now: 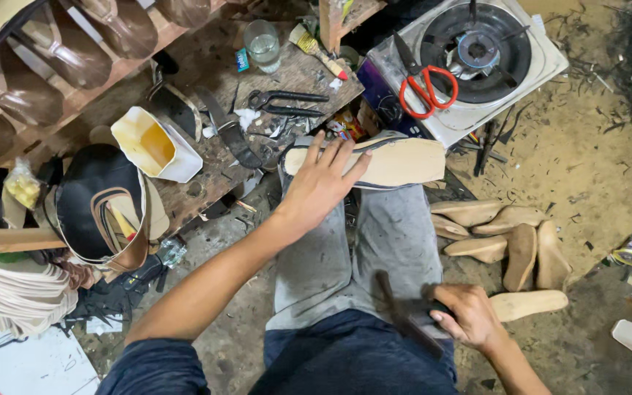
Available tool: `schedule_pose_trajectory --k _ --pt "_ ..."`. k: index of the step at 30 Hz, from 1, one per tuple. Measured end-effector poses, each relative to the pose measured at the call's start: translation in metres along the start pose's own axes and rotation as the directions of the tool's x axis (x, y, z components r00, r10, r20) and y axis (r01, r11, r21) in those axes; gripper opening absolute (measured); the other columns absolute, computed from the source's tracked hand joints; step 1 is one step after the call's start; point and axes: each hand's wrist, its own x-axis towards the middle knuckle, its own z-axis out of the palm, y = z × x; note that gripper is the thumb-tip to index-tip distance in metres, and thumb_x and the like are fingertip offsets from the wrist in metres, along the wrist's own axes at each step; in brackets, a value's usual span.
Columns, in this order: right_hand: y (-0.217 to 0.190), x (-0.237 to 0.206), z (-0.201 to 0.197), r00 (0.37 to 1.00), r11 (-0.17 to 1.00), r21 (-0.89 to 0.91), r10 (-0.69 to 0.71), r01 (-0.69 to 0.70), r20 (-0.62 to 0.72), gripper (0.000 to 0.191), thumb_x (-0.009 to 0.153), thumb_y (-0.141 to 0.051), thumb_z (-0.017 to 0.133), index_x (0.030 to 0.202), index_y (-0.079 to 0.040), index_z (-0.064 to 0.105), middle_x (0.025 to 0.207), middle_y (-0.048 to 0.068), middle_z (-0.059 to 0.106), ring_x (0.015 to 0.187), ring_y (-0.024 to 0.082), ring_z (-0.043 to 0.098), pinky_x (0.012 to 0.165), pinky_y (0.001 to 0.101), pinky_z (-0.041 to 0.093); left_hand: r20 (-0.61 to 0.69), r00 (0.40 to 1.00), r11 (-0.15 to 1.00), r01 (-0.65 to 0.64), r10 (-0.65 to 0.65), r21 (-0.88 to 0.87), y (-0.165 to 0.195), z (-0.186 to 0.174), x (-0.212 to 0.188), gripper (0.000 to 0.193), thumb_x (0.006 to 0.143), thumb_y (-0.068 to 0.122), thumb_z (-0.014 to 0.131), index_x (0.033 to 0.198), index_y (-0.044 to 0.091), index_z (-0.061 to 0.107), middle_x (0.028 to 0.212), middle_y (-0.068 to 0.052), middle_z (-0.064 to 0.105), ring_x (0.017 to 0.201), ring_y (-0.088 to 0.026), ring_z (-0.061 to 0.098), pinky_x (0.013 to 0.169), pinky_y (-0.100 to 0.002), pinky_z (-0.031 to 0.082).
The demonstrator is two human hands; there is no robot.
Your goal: The person uses a hammer and a curved metal tool to press and shape the upper of a high-heeled shoe. They repeatedly tap along the edges and heel area, then place the shoe on a shelf and pick up a wooden shoe last.
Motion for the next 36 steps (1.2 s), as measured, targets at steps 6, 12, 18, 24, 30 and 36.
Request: schedule_pose_trajectory --k 6,12,18,24,30,36 --pt "-0.031 0.025 -0.007 0.800 0.950 -0.005 0.260 -0.312 -0.540 0.012 0.094 -0.010 0.067 0.103 -0.003 0.067 0.096 0.015 0.069 0.087 0.035 0.067 0.079 0.0384 0.053 -0.041 0.929 0.656 0.227 -0.367 -0.720 0.006 -0.002 -0.004 0.068 0.087 0.013 0.074 0.149 0.006 0.046 0.140 -0.020 0.056 0.126 -0.036 0.053 0.110 -0.046 0.040" --pt "-0.074 0.103 -0.025 0.801 0.783 0.607 0.447 -0.135 -0.397 0.034 0.098 -0.002 0.063 0.131 0.003 0.059 0.110 0.014 0.074 0.098 0.020 0.074 0.089 0.0318 0.060 0.349 0.811 -0.752 -0.160 -0.469 -0.640 0.034 0.014 0.012 0.062 0.105 0.023 0.063 0.155 -0.001 0.036 0.150 -0.017 0.052 0.141 -0.032 0.050 0.119 -0.049 0.043" --pt "-0.101 0.139 -0.023 0.810 0.703 0.701 0.338 0.120 -0.478 0.065 0.091 0.011 0.067 0.150 0.006 0.041 0.113 0.020 0.072 0.105 0.024 0.074 0.094 0.0351 0.062 0.316 0.875 -0.905 -0.256 -0.367 -0.341 0.035 0.017 0.026 0.066 0.108 0.036 0.058 0.157 -0.002 0.037 0.152 -0.019 0.051 0.143 -0.032 0.050 0.119 -0.053 0.043" --pt "-0.094 0.147 -0.009 0.769 0.693 0.715 0.406 0.092 -0.493 0.055 0.092 0.013 0.067 0.144 0.010 0.051 0.114 0.021 0.073 0.102 0.023 0.074 0.094 0.0347 0.063 0.281 0.886 -0.905 -0.272 -0.369 -0.328 0.036 0.019 0.025 0.068 0.108 0.038 0.060 0.158 -0.002 0.036 0.154 -0.019 0.051 0.144 -0.031 0.049 0.120 -0.053 0.043" --pt "-0.089 0.145 -0.009 0.814 0.620 0.780 0.408 0.086 -0.413 0.062 0.090 0.007 0.072 0.147 0.010 0.049 0.115 0.020 0.072 0.105 0.024 0.072 0.095 0.0366 0.060 0.267 0.878 -0.873 -0.271 -0.397 -0.404 0.034 0.022 0.015 0.069 0.107 0.034 0.062 0.158 -0.004 0.035 0.154 -0.020 0.051 0.143 -0.033 0.050 0.118 -0.054 0.045" --pt "-0.080 0.146 -0.003 0.906 0.197 0.970 0.369 0.141 -0.206 0.086 0.083 -0.026 0.082 0.146 0.005 0.033 0.135 0.021 0.060 0.124 0.030 0.065 0.103 0.0494 0.058 0.201 0.852 -0.692 -0.231 -0.483 -0.684 0.043 0.028 -0.007 0.063 0.103 0.017 0.068 0.154 -0.001 0.036 0.148 -0.021 0.054 0.139 -0.037 0.055 0.116 -0.050 0.048"
